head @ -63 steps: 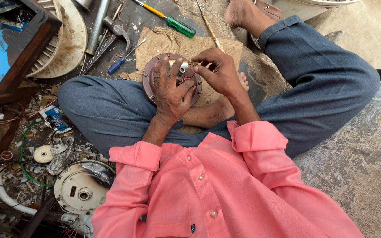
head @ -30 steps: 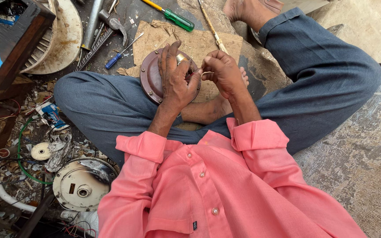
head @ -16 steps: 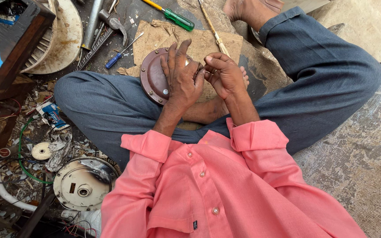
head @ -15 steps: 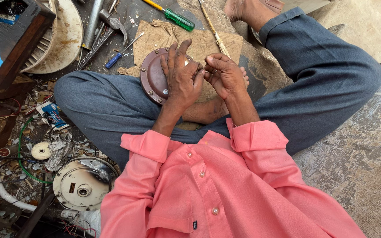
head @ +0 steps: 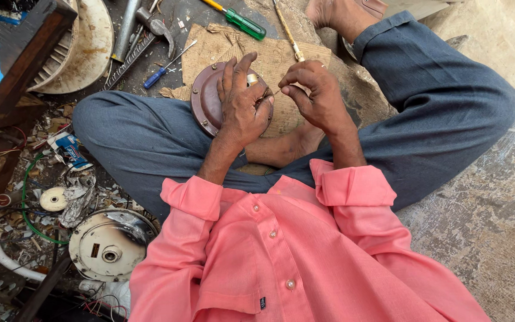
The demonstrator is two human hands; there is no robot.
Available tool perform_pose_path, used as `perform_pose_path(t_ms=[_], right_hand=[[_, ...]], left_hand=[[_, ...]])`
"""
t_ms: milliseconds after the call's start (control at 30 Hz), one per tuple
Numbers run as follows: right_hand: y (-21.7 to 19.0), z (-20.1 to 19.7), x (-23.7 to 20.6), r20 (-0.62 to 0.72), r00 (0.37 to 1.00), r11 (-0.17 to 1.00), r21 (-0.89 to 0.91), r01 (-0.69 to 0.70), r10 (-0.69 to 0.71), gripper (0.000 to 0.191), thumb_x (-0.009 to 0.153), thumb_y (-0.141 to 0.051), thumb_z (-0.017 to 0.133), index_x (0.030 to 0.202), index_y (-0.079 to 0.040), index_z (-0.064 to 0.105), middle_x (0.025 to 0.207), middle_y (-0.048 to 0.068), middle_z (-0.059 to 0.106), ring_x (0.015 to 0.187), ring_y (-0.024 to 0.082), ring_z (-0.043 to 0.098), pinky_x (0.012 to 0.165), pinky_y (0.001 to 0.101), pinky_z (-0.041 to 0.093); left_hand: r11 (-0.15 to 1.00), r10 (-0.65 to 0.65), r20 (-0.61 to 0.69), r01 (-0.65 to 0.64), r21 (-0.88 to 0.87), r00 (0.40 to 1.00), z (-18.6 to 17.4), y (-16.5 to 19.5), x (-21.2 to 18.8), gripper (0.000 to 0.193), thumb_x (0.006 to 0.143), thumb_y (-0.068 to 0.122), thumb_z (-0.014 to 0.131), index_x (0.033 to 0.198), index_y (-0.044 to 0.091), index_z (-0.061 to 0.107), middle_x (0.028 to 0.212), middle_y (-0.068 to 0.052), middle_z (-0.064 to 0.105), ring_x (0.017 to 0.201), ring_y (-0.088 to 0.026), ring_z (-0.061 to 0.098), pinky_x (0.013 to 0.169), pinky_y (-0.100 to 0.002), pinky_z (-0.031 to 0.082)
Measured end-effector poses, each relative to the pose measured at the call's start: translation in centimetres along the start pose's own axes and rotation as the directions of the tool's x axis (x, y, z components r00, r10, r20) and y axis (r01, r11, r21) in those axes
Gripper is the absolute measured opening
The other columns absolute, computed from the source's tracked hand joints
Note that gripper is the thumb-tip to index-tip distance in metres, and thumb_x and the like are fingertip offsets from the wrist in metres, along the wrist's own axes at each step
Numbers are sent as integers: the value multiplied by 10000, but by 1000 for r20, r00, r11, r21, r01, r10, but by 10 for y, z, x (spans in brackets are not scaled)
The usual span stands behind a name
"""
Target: The person sits on the floor and uses a screwdriver to adjust wires and components on a circular brown electrical part. They manipulate the wires by hand and use the tool to tighten or loosen connections on the device.
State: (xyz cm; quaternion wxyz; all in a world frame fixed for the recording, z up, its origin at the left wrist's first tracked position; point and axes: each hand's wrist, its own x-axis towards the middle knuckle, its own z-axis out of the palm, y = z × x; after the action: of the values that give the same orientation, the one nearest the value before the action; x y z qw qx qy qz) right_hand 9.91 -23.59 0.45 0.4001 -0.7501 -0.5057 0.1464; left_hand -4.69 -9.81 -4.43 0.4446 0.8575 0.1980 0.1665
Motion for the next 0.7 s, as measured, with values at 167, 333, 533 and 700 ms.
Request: perform_pose_path(t_ms=[167,333,533,700], right_hand=[[14,13,-10,-25,982,981,-53,-188,187,103,963,-90,774,971,-20,698,913,118,659,824,226,634,718,350,506],[29,30,-17,26,864,813,327,-482,502,175,969,-152,785,935,-5,697,812,57,672,714,85,577,629,262,468],[23,22,-15,201,789,599,551,-581,581,139,896,-146,772,931,-25,715,795,-3,710,689,56,625,609,222,508],[8,4,-20,329,827,720,410,-560,456,130,936,-131,772,955,-10,727,818,-18,645,730,50,562,647,228,476]], left_hand=[[998,65,-38,-66,-24,997,-3,-1,5,126,851,171,786,917,75,737,1621,-170,397,1497,-422,379,1207,-575,304],[927,-137,-105,90,-364,985,-41,-10,-15,489,770,274,870,1180,88,680,1611,-185,374,1380,-353,514,1101,-427,469],[987,63,-181,-88,-134,981,-53,-12,-42,240,832,98,861,1062,109,793,1587,-156,463,1506,-400,445,1265,-483,382],[977,192,-170,-172,124,966,-33,-8,-33,216,821,134,901,1004,174,793,1585,-131,439,1523,-424,340,1283,-501,316]])
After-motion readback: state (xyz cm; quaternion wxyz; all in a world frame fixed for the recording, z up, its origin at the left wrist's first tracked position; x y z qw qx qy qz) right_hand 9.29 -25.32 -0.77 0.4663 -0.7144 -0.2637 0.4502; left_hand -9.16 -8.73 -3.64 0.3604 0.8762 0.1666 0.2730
